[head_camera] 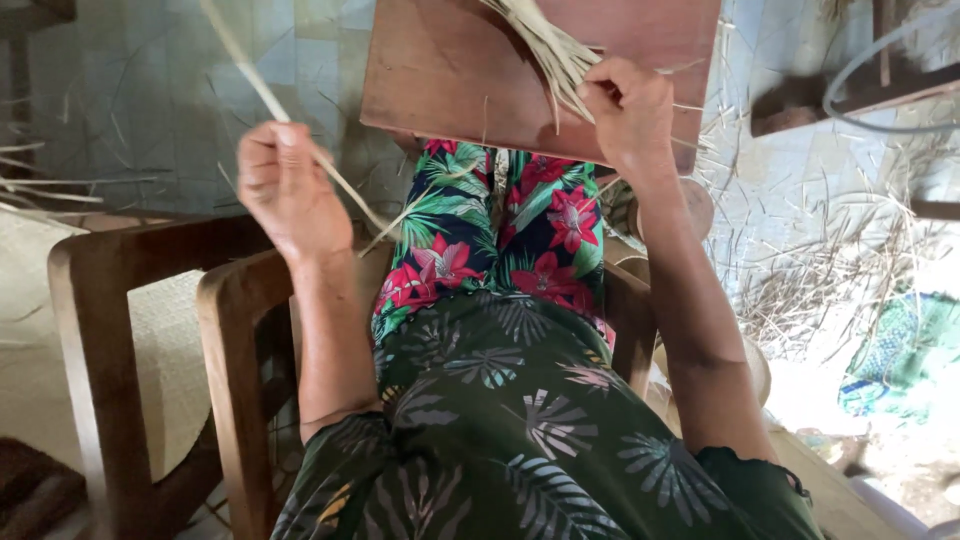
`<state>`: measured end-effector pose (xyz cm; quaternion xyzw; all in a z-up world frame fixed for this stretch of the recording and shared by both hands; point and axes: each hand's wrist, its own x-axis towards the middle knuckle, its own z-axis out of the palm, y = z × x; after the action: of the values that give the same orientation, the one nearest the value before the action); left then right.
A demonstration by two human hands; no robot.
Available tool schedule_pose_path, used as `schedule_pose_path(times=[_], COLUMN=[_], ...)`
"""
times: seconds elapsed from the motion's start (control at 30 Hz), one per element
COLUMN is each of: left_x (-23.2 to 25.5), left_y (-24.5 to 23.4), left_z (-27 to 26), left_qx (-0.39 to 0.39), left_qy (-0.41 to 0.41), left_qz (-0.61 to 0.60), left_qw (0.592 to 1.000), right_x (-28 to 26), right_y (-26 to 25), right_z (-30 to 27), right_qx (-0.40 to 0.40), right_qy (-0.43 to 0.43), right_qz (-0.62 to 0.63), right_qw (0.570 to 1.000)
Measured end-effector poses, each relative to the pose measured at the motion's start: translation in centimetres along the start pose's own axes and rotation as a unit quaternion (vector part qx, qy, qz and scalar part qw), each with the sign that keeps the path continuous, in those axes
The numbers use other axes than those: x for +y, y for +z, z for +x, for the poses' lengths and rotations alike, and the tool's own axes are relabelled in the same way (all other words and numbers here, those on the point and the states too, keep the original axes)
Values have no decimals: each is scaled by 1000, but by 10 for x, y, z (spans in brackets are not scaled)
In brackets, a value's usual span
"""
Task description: Weaving thin strips of natural fiber together to create a handcrafted item like a hat or mat.
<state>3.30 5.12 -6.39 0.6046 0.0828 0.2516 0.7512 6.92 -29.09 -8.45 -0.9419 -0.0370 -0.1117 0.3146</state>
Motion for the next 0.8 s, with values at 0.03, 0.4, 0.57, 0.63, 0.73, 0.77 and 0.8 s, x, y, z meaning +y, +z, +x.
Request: schedule_pose_path(times=[0.03,0.4,0.57,0.63,0.73,0.77,0.8], left_x=[-7,-91,-111,-87,-71,-69,-71], left_y=[6,79,93,96,96,95,94], left_z=[-6,-66,-82,-81,-74,-70,-69], left_qx=[-5,-134,-138,-156,-203,-229,-229], left_qy=[-39,-191,-166,-194,-234,-245,-245], left_qz=[-20,-137,-90,-115,-198,-252,-252], left_qw=[999,963,972,962,930,908,908], right_x=[-24,-42,-20,-41,-60,-64,-55], right_y=[-18,7,58,42,20,12,21], right_z=[-3,-39,-55,-53,-49,-48,-51], right_qx=[-73,-179,-140,-157,-208,-241,-241], right_qy=[80,113,135,141,168,188,188], right_qz=[126,401,475,493,552,594,594], right_qw=[986,891,858,844,790,744,744])
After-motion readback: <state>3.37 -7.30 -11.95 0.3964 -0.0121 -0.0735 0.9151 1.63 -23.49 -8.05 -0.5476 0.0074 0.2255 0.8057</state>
